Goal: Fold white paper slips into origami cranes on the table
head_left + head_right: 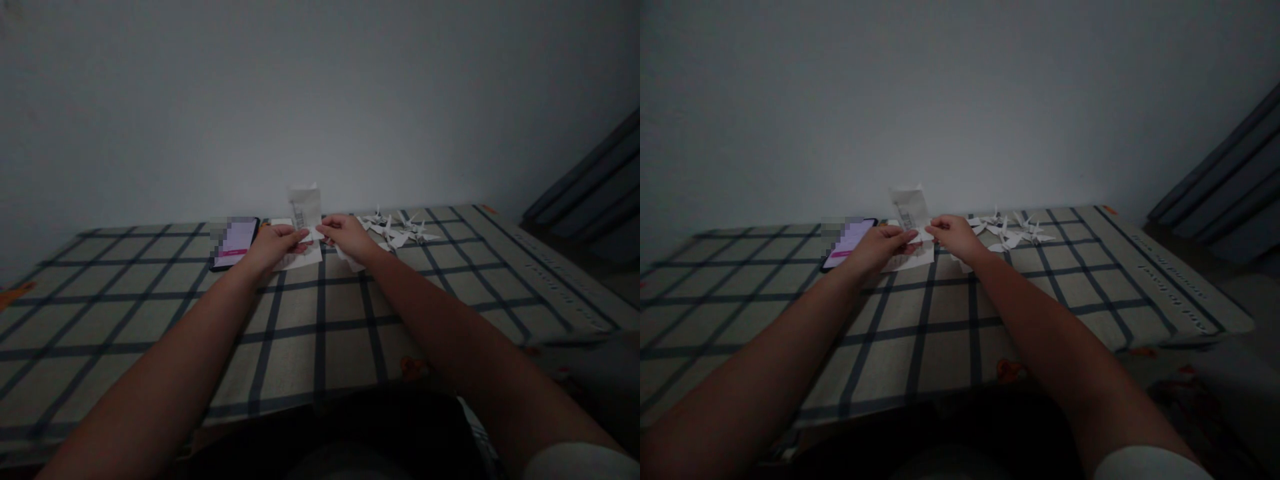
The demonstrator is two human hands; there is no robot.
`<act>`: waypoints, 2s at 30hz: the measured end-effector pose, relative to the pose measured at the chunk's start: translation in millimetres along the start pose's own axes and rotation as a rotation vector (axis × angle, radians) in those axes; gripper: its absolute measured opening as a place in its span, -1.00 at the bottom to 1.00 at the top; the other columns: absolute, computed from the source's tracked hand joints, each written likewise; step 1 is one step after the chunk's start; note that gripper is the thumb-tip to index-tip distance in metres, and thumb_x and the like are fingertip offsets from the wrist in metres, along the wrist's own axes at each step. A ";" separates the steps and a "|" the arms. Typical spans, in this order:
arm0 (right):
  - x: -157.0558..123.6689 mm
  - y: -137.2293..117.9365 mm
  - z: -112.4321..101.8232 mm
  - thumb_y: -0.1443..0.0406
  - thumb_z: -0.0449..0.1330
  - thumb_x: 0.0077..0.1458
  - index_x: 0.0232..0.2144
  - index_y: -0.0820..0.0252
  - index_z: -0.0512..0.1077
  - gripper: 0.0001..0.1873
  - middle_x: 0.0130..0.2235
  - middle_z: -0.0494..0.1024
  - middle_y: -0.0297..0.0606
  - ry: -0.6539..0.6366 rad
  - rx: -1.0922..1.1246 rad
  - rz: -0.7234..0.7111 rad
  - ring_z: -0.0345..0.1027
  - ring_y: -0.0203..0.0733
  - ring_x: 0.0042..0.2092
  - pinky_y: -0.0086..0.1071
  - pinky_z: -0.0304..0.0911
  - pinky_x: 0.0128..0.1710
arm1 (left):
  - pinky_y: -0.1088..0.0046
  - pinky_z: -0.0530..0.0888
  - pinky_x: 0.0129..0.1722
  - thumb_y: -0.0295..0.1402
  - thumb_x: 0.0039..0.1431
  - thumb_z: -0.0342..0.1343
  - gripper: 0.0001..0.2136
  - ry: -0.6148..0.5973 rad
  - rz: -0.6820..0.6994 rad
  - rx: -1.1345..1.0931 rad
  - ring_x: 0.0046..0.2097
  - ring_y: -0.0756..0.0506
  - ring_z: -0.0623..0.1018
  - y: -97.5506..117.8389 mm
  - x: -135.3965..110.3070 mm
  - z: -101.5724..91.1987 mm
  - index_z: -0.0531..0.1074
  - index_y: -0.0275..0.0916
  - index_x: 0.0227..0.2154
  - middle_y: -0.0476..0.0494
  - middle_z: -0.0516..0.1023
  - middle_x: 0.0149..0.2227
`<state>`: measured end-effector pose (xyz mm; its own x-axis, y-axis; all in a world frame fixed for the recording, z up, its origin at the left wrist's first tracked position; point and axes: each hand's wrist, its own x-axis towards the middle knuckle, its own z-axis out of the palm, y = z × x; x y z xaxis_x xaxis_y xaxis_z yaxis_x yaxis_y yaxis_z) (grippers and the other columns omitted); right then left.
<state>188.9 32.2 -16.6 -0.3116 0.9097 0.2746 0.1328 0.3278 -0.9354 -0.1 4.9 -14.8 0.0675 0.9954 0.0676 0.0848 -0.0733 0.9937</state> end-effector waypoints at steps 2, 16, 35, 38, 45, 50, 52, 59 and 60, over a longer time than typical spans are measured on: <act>0.1 0.3 -0.1 0.26 0.24 0.08 -0.46 0.23 0.42 -0.84 -0.49 0.39 -0.42 0.013 0.012 0.001 0.21 -0.38 -0.49 -0.45 0.14 -0.44 | 0.43 0.54 -0.34 -0.02 -0.30 0.47 -0.56 0.004 0.011 -0.033 -0.43 -0.03 0.55 -1.0 0.8 0.8 0.54 -0.31 -0.52 -0.14 0.59 -0.45; -0.6 -0.3 -2.3 0.19 0.21 0.14 -0.44 0.20 0.43 -0.79 -0.48 0.41 -0.38 0.035 0.083 0.014 0.25 -0.36 -0.47 -0.46 0.23 -0.44 | 0.41 0.56 -0.30 -0.03 -0.19 0.42 -0.60 0.001 0.073 -0.022 -0.42 -0.02 0.53 -2.2 1.8 -0.4 0.55 -0.32 -0.51 -0.08 0.53 -0.48; -1.7 -2.7 -0.2 0.27 0.21 0.15 -0.44 0.23 0.47 -0.84 -0.46 0.47 -0.35 0.011 0.087 0.083 0.30 -0.36 -0.43 -0.48 0.27 -0.41 | 0.41 0.48 -0.33 -0.04 -0.11 0.38 -0.64 0.055 0.098 -0.011 -0.38 -0.07 0.55 -6.4 2.7 -0.6 0.58 -0.27 -0.44 -0.15 0.63 -0.38; -1.6 -2.1 -0.1 0.30 0.22 0.13 -0.46 0.23 0.47 -0.85 -0.46 0.47 -0.36 -0.005 0.079 0.070 0.29 -0.37 -0.43 -0.47 0.26 -0.40 | 0.43 0.48 -0.36 -0.03 -0.10 0.37 -0.63 0.066 0.090 -0.056 -0.39 -0.07 0.55 -6.0 2.5 -0.4 0.57 -0.27 -0.42 -0.13 0.62 -0.37; -2.6 -0.7 2.1 0.30 0.23 0.14 -0.46 0.21 0.46 -0.85 -0.47 0.47 -0.33 -0.045 0.083 0.088 0.31 -0.34 -0.43 -0.45 0.28 -0.40 | 0.36 0.51 -0.31 0.02 -0.14 0.38 -0.58 0.118 0.122 -0.037 -0.40 -0.09 0.56 -5.9 3.6 -2.4 0.57 -0.28 -0.46 -0.16 0.63 -0.41; -1.2 0.8 1.1 0.23 0.21 0.16 -0.44 0.20 0.47 -0.82 -0.44 0.48 -0.34 -0.024 0.101 0.055 0.31 -0.34 -0.41 -0.45 0.30 -0.39 | 0.34 0.51 -0.30 0.01 -0.14 0.39 -0.58 0.048 0.103 0.003 -0.37 -0.11 0.58 -7.1 1.8 -1.9 0.61 -0.29 -0.42 -0.20 0.65 -0.36; -1.4 -0.1 0.6 0.23 0.22 0.16 -0.45 0.20 0.46 -0.82 -0.44 0.49 -0.34 -0.016 0.099 0.041 0.31 -0.35 -0.40 -0.45 0.31 -0.37 | 0.35 0.51 -0.31 -0.01 -0.14 0.40 -0.60 0.042 0.090 -0.003 -0.36 -0.11 0.58 -7.2 1.5 -1.3 0.61 -0.29 -0.41 -0.20 0.64 -0.36; -5.0 -5.7 1.7 0.27 0.22 0.15 -0.52 0.21 0.44 -0.78 -0.50 0.45 -0.35 -0.046 0.072 0.063 0.27 -0.35 -0.46 -0.42 0.27 -0.38 | 0.34 0.54 -0.26 -0.06 -0.12 0.40 -0.64 0.098 0.114 -0.107 -0.37 -0.08 0.57 -6.3 3.6 -1.2 0.60 -0.28 -0.42 -0.16 0.63 -0.37; -5.3 -6.0 2.0 0.26 0.22 0.15 -0.52 0.22 0.44 -0.78 -0.50 0.44 -0.35 -0.046 0.066 0.063 0.27 -0.35 -0.46 -0.42 0.26 -0.39 | 0.34 0.54 -0.26 -0.06 -0.13 0.41 -0.64 0.095 0.110 -0.123 -0.37 -0.08 0.57 -6.1 3.7 -1.2 0.59 -0.28 -0.43 -0.16 0.63 -0.38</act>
<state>187.8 24.9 -12.9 -0.3477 0.9147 0.2059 0.0912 0.2515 -0.9635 -1.6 9.1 -20.5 -0.0246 0.9836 0.1786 -0.0402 -0.1795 0.9829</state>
